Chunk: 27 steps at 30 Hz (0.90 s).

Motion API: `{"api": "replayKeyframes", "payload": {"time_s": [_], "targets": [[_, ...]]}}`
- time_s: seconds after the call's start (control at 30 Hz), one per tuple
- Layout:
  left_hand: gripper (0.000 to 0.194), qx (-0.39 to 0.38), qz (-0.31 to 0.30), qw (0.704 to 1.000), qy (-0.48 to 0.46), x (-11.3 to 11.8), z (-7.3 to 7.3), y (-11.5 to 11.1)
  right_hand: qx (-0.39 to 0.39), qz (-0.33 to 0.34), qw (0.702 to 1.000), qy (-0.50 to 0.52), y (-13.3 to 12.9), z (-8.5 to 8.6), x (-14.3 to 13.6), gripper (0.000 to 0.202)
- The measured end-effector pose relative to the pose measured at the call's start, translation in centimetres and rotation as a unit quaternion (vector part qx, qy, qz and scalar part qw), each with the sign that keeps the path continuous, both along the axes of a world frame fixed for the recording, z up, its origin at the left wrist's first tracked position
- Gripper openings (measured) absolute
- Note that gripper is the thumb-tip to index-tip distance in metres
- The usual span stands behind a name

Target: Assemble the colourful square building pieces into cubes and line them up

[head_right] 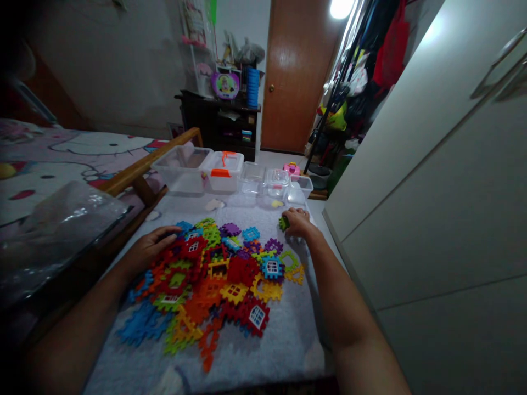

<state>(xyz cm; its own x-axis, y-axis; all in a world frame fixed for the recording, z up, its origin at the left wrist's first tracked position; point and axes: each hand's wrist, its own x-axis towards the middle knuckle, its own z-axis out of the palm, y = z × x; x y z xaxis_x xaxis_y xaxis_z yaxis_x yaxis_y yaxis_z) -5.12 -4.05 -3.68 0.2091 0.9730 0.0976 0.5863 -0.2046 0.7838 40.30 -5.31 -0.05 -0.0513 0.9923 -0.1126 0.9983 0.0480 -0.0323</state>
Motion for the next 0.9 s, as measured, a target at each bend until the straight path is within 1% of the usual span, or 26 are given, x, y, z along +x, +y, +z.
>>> {"api": "replayKeyframes", "payload": {"time_s": [0.1, 0.17, 0.23, 0.3, 0.37, 0.43, 0.53, 0.67, 0.77, 0.9], "targets": [[0.064, -0.002, -0.001, 1.000, 0.007, -0.1, -0.1, 0.0, -0.016, -0.007, 1.000, 0.003, 0.3, -0.2, 0.4, 0.062], [0.062, -0.007, -0.001, 1.000, 0.011, -0.2, -0.2, 0.1, -0.016, -0.006, 1.000, 0.009, 0.4, 0.0, 1.1, 0.070], [0.061, -0.009, -0.003, 1.000, 0.013, -0.3, -0.3, 0.1, -0.001, -0.013, 1.000, 0.022, 0.4, 0.4, 2.5, 0.077], [0.060, -0.008, -0.006, 1.000, 0.013, -0.4, -0.5, 0.2, 0.013, -0.033, 0.999, 0.033, 0.2, 1.0, 4.2, 0.078], [0.059, -0.005, -0.007, 1.000, 0.012, -0.4, -0.7, 0.3, -0.001, -0.048, 0.999, 0.024, -0.2, 1.2, 5.8, 0.078], [0.059, -0.002, -0.007, 1.000, 0.014, -0.5, -0.9, 0.4, -0.022, -0.052, 0.998, 0.010, -0.5, 1.1, 6.6, 0.081], [0.059, 0.000, -0.005, 1.000, 0.018, -0.6, -1.0, 0.5, -0.032, -0.048, 0.998, -0.001, -0.7, 0.3, 6.6, 0.082], [0.061, -0.004, -0.002, 1.000, 0.020, -0.7, -0.9, 0.4, -0.035, -0.039, 0.999, -0.010, -0.4, -0.6, 6.0, 0.068], [0.063, -0.007, 0.002, 1.000, 0.026, -0.6, -0.7, 0.4, -0.034, -0.041, 0.998, -0.017, 0.0, -0.7, 6.1, 0.059], [0.062, -0.005, 0.002, 0.999, 0.032, -0.4, -0.4, 0.3, -0.039, -0.043, 0.998, -0.022, 0.4, -0.6, 6.5, 0.056]]}}
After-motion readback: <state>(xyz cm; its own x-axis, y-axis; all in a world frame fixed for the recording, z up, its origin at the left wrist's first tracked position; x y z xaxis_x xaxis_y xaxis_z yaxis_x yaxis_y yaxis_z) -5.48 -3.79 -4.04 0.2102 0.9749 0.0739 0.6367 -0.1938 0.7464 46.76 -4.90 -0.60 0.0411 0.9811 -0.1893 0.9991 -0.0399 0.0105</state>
